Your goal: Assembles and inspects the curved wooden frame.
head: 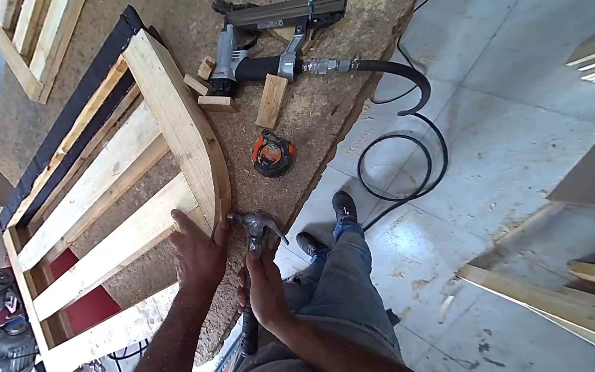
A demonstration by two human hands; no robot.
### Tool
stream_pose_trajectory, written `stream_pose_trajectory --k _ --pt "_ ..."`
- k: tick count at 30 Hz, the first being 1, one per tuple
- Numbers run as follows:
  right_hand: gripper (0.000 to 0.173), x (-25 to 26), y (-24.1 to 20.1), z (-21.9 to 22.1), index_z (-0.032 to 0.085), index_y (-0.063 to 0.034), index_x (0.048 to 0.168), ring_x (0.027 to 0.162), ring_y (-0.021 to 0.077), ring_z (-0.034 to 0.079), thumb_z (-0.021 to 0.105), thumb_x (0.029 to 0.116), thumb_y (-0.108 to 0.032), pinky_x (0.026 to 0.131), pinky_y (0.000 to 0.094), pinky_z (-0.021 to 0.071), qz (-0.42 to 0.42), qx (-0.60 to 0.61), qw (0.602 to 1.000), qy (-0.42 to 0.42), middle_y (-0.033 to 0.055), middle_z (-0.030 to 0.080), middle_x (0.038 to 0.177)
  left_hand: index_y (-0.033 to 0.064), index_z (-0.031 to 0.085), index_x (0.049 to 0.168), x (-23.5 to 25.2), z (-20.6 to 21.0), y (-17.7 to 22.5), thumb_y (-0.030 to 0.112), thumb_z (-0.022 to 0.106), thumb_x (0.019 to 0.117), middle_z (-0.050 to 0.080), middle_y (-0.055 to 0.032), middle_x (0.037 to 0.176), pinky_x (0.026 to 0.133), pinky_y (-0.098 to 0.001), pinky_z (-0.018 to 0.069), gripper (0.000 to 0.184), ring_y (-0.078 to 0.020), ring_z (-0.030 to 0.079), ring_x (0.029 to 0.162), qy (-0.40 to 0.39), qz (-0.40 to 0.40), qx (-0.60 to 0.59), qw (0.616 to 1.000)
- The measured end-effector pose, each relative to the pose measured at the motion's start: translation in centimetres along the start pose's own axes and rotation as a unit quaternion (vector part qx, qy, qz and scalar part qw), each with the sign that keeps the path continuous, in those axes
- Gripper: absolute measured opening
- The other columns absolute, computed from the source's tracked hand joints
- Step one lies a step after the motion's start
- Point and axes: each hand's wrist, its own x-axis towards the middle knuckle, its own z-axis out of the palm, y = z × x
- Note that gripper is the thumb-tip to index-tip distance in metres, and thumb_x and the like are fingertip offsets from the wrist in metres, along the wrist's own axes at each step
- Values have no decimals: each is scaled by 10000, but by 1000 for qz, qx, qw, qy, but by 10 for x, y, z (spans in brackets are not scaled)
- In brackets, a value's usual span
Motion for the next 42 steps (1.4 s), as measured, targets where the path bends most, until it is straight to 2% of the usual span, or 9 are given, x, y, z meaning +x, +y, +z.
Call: stream_pose_trajectory --k 5,7,9,10,12,16,21,29,42 --pt "372 1 -2 0 518 6 1023 455 175 567 297 1118 -278 431 353 568 11 -8 1000 -2 57 558 673 112 -19 1653 0 -3 -10 724 450 966 473 -364 1364 872 -671 532 1033 -521 622 1082 -15 27 -62 998" --pt "397 0 -7 -2 536 8 1028 457 172 572 284 1126 -282 434 347 568 23 -8 1000 -9 56 565 670 123 21 1663 2 -3 -27 750 224 988 416 -321 1503 1018 -670 458 944 -486 527 1292 -20 82 -143 986" --pt "398 -3 -5 -4 527 4 1017 449 166 566 261 1121 -273 430 338 565 4 15 1000 -1 52 559 655 147 145 1663 7 3 -43 711 183 1013 291 -155 1670 1217 -548 300 861 -310 336 1517 -14 114 -279 953" --pt "391 -4 -2 -2 511 -1 1004 444 167 562 255 1116 -274 426 340 562 -6 25 1000 3 50 553 647 163 185 1658 8 5 -46 619 237 1055 293 -106 1677 1235 -505 293 758 -247 330 1525 -15 110 -328 938" --pt "392 -3 2 0 518 2 1001 445 171 561 268 1116 -278 426 349 563 1 14 1000 -5 49 550 651 212 213 1655 9 5 -41 479 373 1067 421 -139 1601 1128 -579 397 666 -305 480 1413 -6 81 -332 940" --pt "423 -2 -6 -4 533 4 1001 451 170 567 261 1126 -295 434 344 563 16 15 1000 -9 54 551 640 258 200 1655 13 6 -39 402 456 1063 518 -155 1507 992 -601 483 661 -330 606 1231 -8 62 -311 948" --pt "394 -2 -3 1 528 -10 1004 464 169 581 296 1118 -307 456 346 576 6 -33 999 -26 45 559 648 265 192 1656 12 6 -38 384 450 1076 486 -135 1547 1039 -607 456 646 -331 568 1302 -9 57 -307 950" --pt "370 -14 11 5 520 -2 1042 468 173 573 313 1102 -302 442 354 573 -6 -14 1000 -27 46 564 686 256 193 1653 11 6 -36 395 440 1085 554 -181 1457 981 -622 484 635 -362 617 1207 -5 53 -291 955" --pt "368 -11 19 7 521 -1 1043 468 173 571 334 1095 -314 440 352 569 -13 -9 999 -28 40 556 680 228 183 1654 11 6 -35 406 418 1086 460 -167 1559 1066 -637 426 640 -376 530 1343 2 59 -283 957"
